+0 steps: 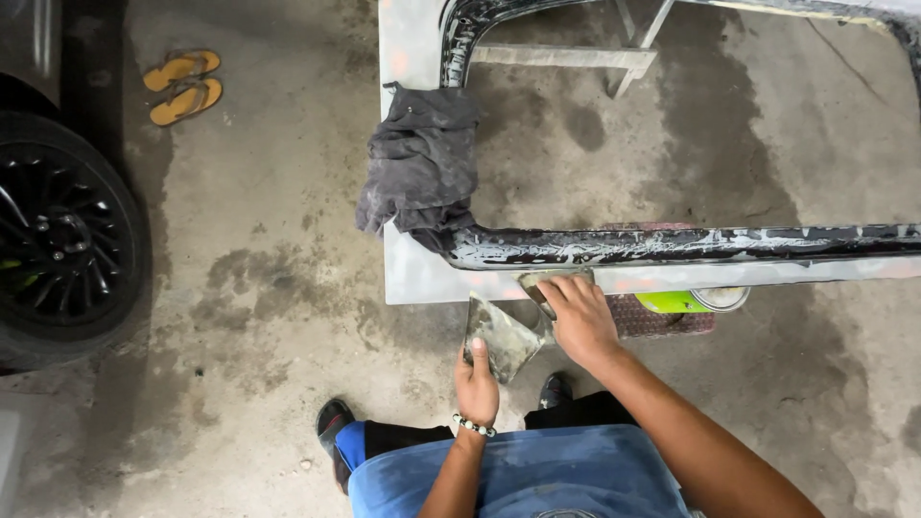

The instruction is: The person applies a white body filler to the edges of a car door frame using a metal putty knife. They spread the filler along the frame's perimeter and then wipe the surface with a dark cloth.

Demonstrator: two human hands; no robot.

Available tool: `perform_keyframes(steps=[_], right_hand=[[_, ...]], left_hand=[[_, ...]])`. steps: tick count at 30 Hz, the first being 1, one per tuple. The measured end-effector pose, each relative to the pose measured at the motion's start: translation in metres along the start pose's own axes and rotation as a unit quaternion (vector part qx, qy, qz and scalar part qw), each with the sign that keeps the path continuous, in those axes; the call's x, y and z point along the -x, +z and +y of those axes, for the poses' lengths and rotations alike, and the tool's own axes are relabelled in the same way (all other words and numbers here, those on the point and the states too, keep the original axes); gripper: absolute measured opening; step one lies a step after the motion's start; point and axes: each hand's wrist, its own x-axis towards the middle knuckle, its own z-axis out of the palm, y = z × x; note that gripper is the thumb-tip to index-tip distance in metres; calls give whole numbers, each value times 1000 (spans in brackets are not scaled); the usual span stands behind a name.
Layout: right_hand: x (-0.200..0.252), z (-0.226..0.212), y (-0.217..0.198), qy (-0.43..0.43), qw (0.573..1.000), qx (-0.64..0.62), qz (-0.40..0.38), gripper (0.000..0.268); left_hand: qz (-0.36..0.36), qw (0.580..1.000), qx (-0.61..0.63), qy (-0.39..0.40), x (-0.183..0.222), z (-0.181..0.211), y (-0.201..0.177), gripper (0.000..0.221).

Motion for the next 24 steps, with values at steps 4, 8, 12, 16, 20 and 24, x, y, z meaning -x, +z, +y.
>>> perform_keyframes(steps=[4, 8, 12, 16, 20, 24], right_hand=[[9, 3, 14, 9, 1000, -11, 5, 62], [10, 4, 21, 1, 999, 43, -7, 63], [10, -5, 13, 7, 1000, 21, 1, 66], [13, -3, 22, 18, 998, 41, -33, 71], [17, -7, 21, 16, 999, 35, -12, 72], [18, -12, 15, 34, 998, 29, -40, 76]], left_hand=[[15, 999, -28, -14, 5, 11, 1, 44], [10, 1000, -25, 6, 3, 2, -1, 43], [9, 1000, 5, -10, 4, -2, -1, 40], [11, 1000, -5, -9, 5, -7, -4, 40], [11, 1000, -20, -7, 8, -8, -7, 42], [5, 1000, 3, -4, 10, 7, -3, 39]])
